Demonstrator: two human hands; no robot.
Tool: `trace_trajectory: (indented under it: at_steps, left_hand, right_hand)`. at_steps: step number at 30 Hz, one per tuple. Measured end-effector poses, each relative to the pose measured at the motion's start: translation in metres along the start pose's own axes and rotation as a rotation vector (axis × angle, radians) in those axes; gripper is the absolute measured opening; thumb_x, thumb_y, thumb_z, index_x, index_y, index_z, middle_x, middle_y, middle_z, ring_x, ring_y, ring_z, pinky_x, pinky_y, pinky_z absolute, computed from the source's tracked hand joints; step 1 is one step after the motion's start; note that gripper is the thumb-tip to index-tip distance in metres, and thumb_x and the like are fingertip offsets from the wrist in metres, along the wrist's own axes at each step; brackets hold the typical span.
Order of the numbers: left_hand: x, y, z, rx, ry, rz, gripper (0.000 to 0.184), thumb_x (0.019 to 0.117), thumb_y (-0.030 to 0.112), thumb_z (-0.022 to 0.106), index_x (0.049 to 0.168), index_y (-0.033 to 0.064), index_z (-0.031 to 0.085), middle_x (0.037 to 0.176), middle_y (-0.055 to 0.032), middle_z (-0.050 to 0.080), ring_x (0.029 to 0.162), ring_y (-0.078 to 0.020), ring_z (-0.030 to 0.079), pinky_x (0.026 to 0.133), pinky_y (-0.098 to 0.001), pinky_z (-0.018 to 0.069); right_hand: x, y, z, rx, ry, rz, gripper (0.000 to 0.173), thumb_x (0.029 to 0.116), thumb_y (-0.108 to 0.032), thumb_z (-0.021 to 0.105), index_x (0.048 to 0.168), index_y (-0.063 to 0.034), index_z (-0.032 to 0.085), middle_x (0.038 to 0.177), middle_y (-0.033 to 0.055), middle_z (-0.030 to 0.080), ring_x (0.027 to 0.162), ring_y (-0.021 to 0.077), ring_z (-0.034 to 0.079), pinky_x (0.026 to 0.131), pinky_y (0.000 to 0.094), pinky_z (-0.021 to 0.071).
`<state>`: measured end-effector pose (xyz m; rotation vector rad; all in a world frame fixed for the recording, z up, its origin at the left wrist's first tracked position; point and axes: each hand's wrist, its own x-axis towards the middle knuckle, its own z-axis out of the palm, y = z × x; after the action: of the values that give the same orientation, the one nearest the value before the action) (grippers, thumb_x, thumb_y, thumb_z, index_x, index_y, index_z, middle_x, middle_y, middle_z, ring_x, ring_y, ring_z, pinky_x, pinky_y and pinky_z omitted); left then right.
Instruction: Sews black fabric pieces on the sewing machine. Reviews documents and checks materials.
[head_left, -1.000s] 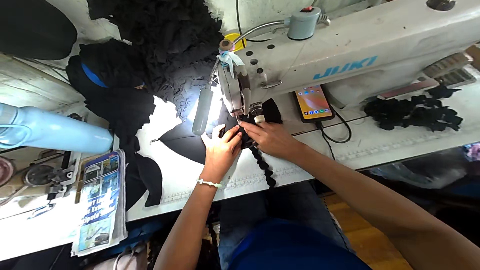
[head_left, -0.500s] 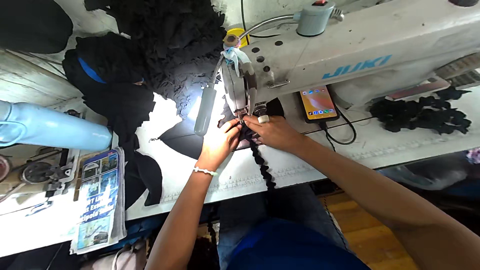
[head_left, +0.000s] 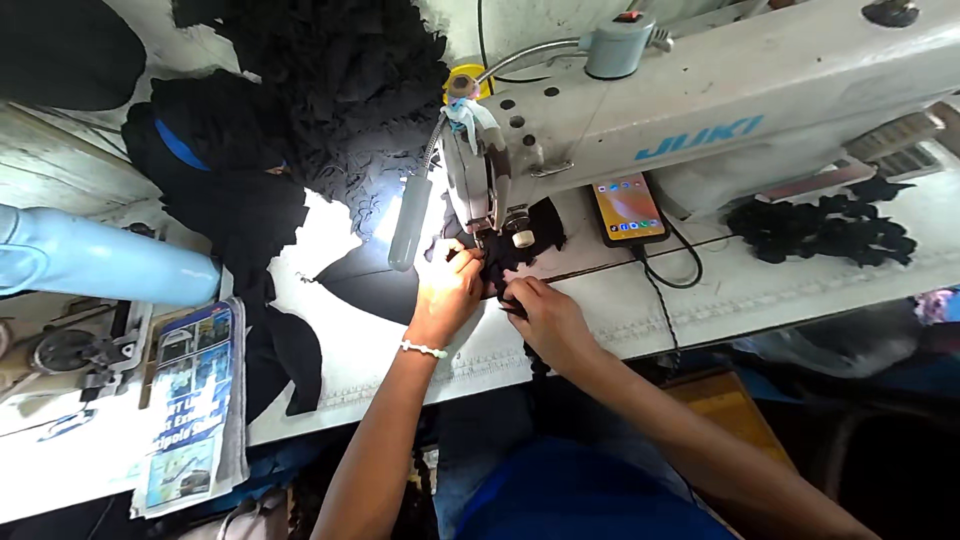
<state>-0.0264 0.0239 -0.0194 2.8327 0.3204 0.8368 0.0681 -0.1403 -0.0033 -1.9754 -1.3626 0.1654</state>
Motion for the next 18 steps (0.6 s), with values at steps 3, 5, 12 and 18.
trace_trajectory:
  at_steps: [3,5,12,18]
  left_hand:
    - [0.0,0.001,-0.001,-0.017,-0.025,-0.004,0.01,0.0831,0.005,0.067,0.085,0.0069,0.077,0.106,-0.0053,0.076,0.113,-0.0309,0.065,0.095,-0.0557,0.0431]
    - [0.001,0.0,-0.002,-0.018,-0.041,-0.017,0.01,0.0832,0.006,0.068,0.087,0.0068,0.077,0.104,-0.0052,0.076,0.109,-0.0305,0.065,0.093,-0.0548,0.0446]
    - [0.008,0.008,-0.007,0.021,-0.058,-0.147,0.02,0.0841,0.009,0.068,0.104,0.0068,0.072,0.09,-0.0067,0.071,0.101,-0.0346,0.065,0.088,-0.0612,0.0432]
    - [0.01,0.017,0.001,0.023,-0.044,-0.182,0.019,0.0863,0.017,0.073,0.103,0.0075,0.077,0.089,-0.0101,0.069,0.099,-0.0362,0.065,0.088,-0.0596,0.0457]
  right_hand:
    - [0.013,0.004,-0.015,0.26,-0.093,0.094,0.021,0.0991,-0.004,0.056,0.112,-0.0028,0.072,0.099,0.0138,0.072,0.084,0.0229,0.07,0.077,0.0394,0.0578]
    - [0.023,0.014,-0.024,0.401,-0.097,0.121,0.028,0.1003,-0.001,0.049,0.112,-0.0052,0.074,0.104,0.0098,0.071,0.087,0.0161,0.067,0.077,0.0342,0.0558]
    - [0.044,0.035,-0.031,0.061,0.085,0.073,0.021,0.0877,-0.001,0.076,0.108,0.0045,0.075,0.103,0.0216,0.068,0.083,0.0322,0.069,0.072,0.0469,0.0586]
    - [0.048,0.033,-0.03,-0.114,0.115,-0.087,0.012,0.0875,0.0,0.075,0.096,0.0078,0.072,0.102,0.0253,0.065,0.084,0.0389,0.069,0.067,0.0502,0.0584]
